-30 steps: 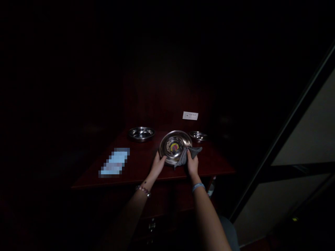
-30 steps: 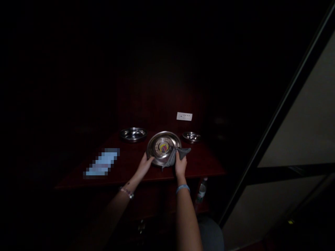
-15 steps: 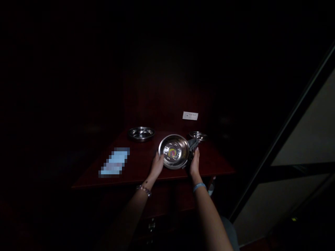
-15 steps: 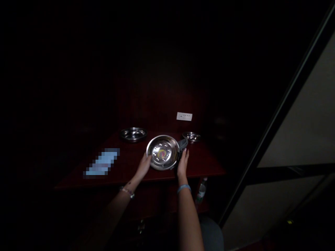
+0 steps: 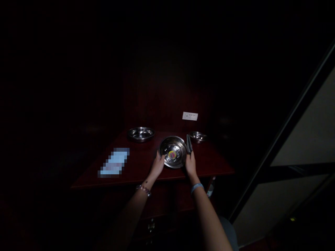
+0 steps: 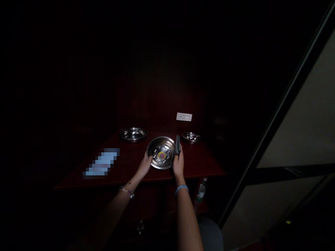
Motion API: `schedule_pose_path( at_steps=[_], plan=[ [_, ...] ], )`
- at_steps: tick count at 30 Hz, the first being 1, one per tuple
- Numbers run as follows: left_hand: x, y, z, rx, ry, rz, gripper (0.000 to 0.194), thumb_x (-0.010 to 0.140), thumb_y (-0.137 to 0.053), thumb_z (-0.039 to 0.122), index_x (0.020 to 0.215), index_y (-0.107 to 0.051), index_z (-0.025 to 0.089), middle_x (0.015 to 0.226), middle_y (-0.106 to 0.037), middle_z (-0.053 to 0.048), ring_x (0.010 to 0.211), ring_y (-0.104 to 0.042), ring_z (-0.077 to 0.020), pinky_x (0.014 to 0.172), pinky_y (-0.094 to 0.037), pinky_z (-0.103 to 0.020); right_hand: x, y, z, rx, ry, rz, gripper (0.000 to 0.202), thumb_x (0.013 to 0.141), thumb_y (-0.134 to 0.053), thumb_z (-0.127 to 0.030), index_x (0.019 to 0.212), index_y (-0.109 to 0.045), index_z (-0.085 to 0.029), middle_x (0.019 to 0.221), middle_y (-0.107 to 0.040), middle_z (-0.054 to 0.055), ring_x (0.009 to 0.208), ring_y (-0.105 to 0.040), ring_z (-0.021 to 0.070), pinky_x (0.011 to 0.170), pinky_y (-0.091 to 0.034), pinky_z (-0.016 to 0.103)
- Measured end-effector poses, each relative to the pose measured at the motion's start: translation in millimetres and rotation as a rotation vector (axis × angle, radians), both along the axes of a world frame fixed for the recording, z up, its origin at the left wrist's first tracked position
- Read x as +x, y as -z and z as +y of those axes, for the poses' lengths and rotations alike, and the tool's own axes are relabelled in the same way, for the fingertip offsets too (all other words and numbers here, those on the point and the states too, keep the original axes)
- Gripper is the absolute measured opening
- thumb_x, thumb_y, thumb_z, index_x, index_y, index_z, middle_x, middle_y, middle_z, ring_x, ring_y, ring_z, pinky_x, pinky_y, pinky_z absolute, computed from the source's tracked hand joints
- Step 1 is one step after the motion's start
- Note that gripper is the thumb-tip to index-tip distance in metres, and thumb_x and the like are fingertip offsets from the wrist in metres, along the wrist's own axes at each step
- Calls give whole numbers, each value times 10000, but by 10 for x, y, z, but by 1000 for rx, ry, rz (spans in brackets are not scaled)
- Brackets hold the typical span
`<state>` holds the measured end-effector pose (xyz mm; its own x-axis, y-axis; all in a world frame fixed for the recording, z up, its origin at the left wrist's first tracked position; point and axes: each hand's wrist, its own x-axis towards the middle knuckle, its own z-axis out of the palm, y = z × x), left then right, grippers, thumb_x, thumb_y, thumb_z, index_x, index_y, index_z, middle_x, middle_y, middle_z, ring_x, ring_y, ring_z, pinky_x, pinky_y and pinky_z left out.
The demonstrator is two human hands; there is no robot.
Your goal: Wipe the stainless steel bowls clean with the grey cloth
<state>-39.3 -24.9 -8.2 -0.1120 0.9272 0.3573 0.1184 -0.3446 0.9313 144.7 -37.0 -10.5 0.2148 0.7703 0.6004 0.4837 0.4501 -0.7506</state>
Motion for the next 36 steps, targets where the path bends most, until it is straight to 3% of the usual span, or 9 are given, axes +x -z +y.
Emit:
schedule_pose_path(
  at_steps=[3, 6, 10, 13, 21, 27, 32, 36],
  plan=[
    [4, 13, 10, -33, -1, -5, 579, 910, -480, 303, 1460, -496, 122, 1433, -640, -166, 1340, -606, -270, 1188, -409, -424, -29, -70, -40, -51, 47, -114, 625, 1018, -234, -296, 1626, -293, -161, 1720, -261, 81, 1615, -175, 205, 1305, -197, 479],
    [10, 7, 0, -45, -3, -32, 583, 911, -481, 298, 1468, -492, 128, 1391, -669, -157, 1323, -616, -270, 1181, -421, -438, -94, -135, -110, -83, 1, -339, 638, 967, -316, -194, 1602, -368, -227, 1711, -290, 20, 1628, -98, 216, 1316, -107, 534],
    [21, -22, -25, -18, 6, -83, 575, 898, -494, 283, 1459, -510, 155, 1374, -683, -135, 1290, -635, -258, 1189, -410, -458, -187, -174, -187, -144, -153, -653, 626, 947, -420, -166, 1561, -448, -279, 1659, -398, 4, 1596, -248, 212, 1320, -123, 510],
    [31, -33, -30, -15, 28, -112, 544, 897, -506, 289, 1420, -543, 147, 1328, -704, -142, 1253, -655, -256, 1190, -404, -468, -225, -184, -206, -176, -190, -769, 595, 972, -433, -190, 1561, -446, -273, 1652, -403, 14, 1564, -332, 193, 1315, -181, 465],
    [32, -42, -40, -7, 31, -154, 483, 966, -480, 457, 1325, -607, 159, 1340, -701, -144, 1303, -625, -247, 1204, -384, -430, -246, -218, -253, -153, -249, -830, 558, 991, -449, -214, 1548, -471, -236, 1631, -433, 33, 1531, -399, 201, 1301, -269, 432],
    [46, -92, -81, -40, 37, -145, 502, 1022, -384, 459, 1358, -586, 146, 1385, -678, -159, 1317, -624, -234, 1206, -387, -405, -257, -216, -321, -69, -370, -854, 527, 1025, -454, -277, 1539, -481, -161, 1626, -442, 69, 1549, -365, 223, 1289, -315, 406],
    [53, -120, -116, -72, 1, -103, 514, 1034, -380, 431, 1401, -564, 122, 1435, -644, -178, 1341, -613, -248, 1216, -377, -429, -262, -258, -322, -152, -389, -866, 546, 1063, -408, -445, 1529, -496, -175, 1659, -377, 76, 1572, -311, 239, 1301, -283, 449],
    [72, -117, -105, -90, 17, -95, 526, 1036, -372, 477, 1356, -607, 132, 1414, -662, -174, 1386, -578, -251, 1220, -369, -443, -255, -350, -278, -221, -362, -904, 529, 1094, -281, -411, 1506, -524, -185, 1676, -338, 46, 1585, -275, 220, 1306, -261, 457]
  ],
)
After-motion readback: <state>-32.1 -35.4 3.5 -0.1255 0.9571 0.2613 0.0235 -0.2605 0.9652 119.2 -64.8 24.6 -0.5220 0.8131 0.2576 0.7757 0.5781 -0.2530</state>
